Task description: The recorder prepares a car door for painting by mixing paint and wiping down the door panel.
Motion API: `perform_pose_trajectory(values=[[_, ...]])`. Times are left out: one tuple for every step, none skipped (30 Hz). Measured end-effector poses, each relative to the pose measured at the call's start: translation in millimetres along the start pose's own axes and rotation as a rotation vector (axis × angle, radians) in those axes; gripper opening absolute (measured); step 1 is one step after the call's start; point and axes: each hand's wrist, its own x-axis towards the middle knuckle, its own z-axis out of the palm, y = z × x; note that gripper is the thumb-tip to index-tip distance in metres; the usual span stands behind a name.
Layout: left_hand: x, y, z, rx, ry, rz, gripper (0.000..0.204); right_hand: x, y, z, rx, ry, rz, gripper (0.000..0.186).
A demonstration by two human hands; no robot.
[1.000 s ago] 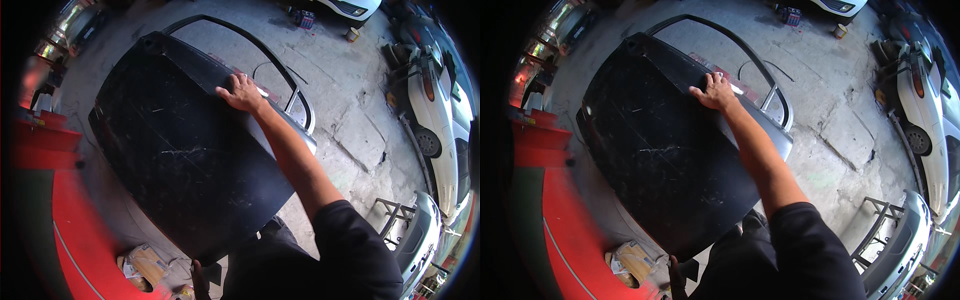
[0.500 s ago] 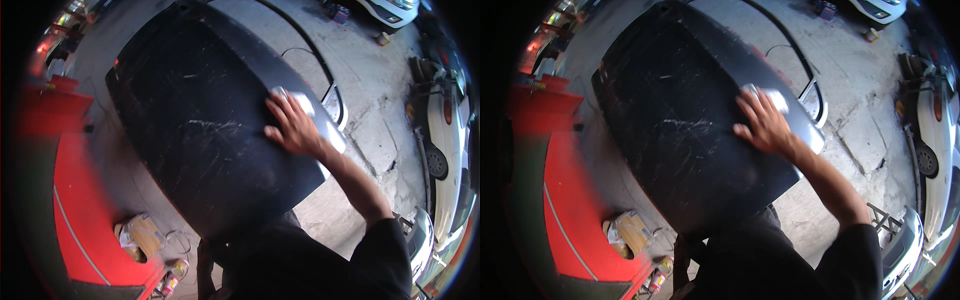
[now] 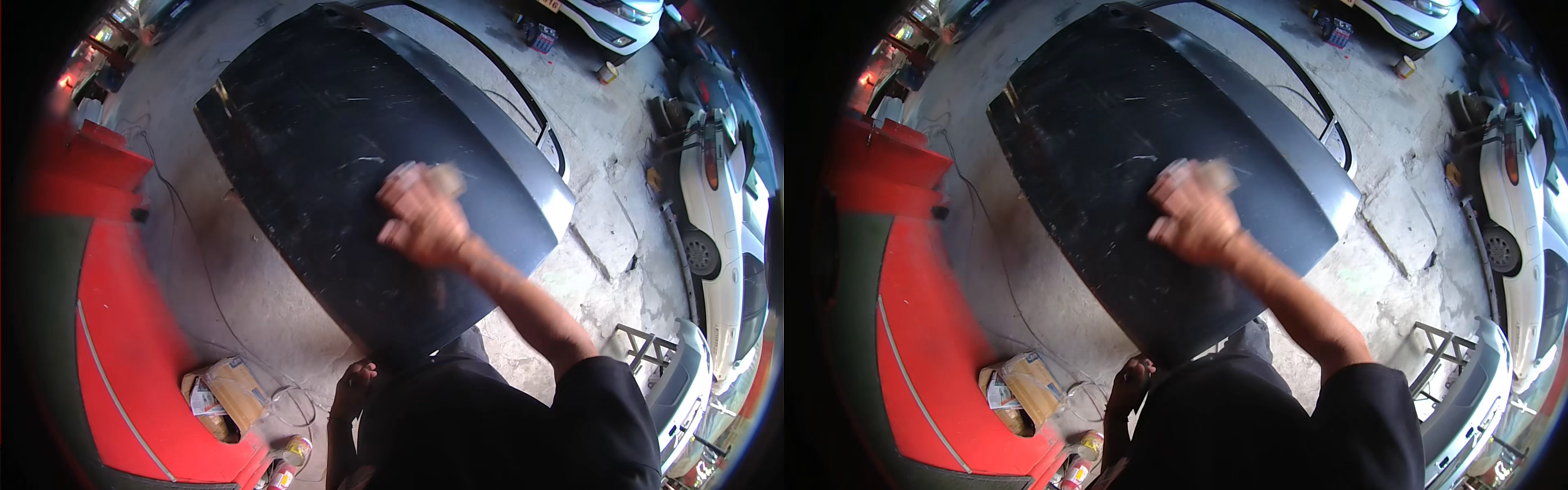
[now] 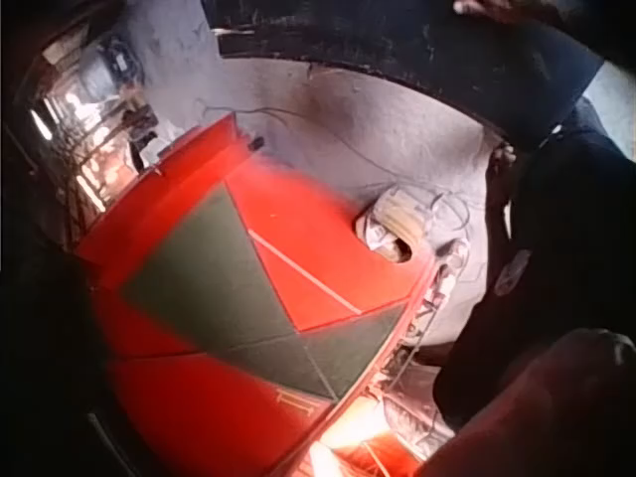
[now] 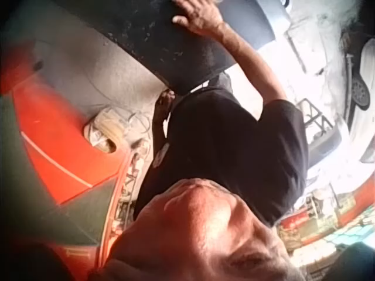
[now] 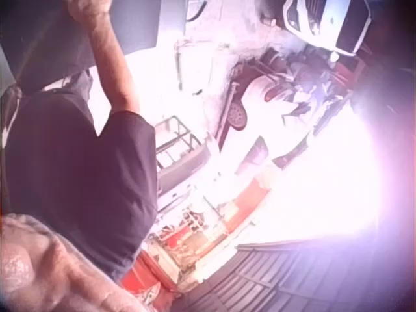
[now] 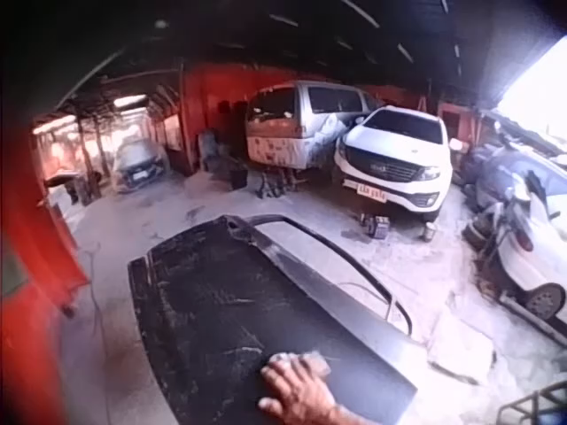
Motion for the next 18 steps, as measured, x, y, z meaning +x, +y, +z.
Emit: perform_pose_trajectory(values=[[-5.1, 16.9, -14.3, 0.013, -0.021, 0.087, 0.048, 5.3, 44.2, 0.8, -0.141, 0.065, 0.176, 0.064], [-14.5, 10.5, -35.0, 0.003, -0.033, 0.097, 0.048, 11.4, 77.9, -20.9, -0.030, 0.085, 0.377, 0.065], [-16.8, 3.7, -57.8, 0.045, -0.021, 0.095, 0.045, -10.3, 114.1, -19.7, -0.277, 0.204, 0.412, 0.065], [-20.2, -4.5, -81.1, 0.085, -0.005, 0.090, 0.043, -30.8, 131.0, -11.2, -0.524, 0.314, 0.438, 0.065], [-27.8, -25.8, -109.8, 0.227, 0.007, 0.186, 0.042, -27.4, 93.6, 1.6, -0.457, 0.289, 0.468, 0.066], [-31.9, -46.5, -131.8, 0.257, 0.053, 0.167, 0.045, -29.4, 51.3, 20.9, -0.394, 0.265, 0.506, 0.068], [-39.7, -73.6, -156.8, 0.266, 0.071, 0.137, 0.047, -22.8, -17.6, 32.1, -0.120, 0.186, 0.438, 0.071], [-35.4, -95.8, -173.4, 0.278, 0.062, 0.124, 0.049, -36.4, -87.0, 55.0, -0.325, 0.155, 0.358, 0.075], [-25.3, -113.6, -185.8, 0.288, 0.057, 0.034, 0.052, -65.5, -138.3, 80.4, -0.371, 0.112, 0.243, 0.082], [-22.7, -150.8, -207.3, 0.213, 0.063, -0.050, 0.051, -75.1, -207.8, 81.4, -0.251, -0.106, 0.223, 0.090], [-19.4, -177.3, -223.7, 0.106, 0.033, -0.121, 0.051, -104.6, -241.8, 98.1, -0.199, -0.172, 0.162, 0.090], [-19.9, -203.3, -241.3, -0.002, 0.020, -0.197, 0.050, -122.3, -260.7, 98.4, -0.073, -0.153, 0.123, 0.082], [-27.2, -231.8, -258.1, -0.028, 0.035, -0.287, 0.051, -122.2, -251.8, 81.5, -0.046, -0.193, 0.152, 0.078], [-40.4, -261.6, -277.6, -0.048, 0.056, -0.378, 0.052, -118.5, -226.7, 58.2, -0.013, -0.231, 0.180, 0.074], [-68.2, -296.0, -303.7, -0.162, 0.066, -0.421, 0.054, -117.8, -182.0, 50.5, -0.069, -0.118, 0.197, 0.071], [-73.8, -299.6, -304.8, -0.050, 0.043, -0.438, 0.054, -128.8, -118.6, 33.8, -0.173, -0.012, 0.243, 0.069], [-98.1, -313.6, -325.0, 0.218, -0.019, -0.315, 0.054, -124.9, -69.8, 11.9, -0.157, 0.079, 0.403, 0.066], [-93.1, -311.7, -312.1, 0.255, 0.032, -0.325, 0.056, -158.5, 17.1, -11.3, -0.155, 0.194, 0.469, 0.063]])
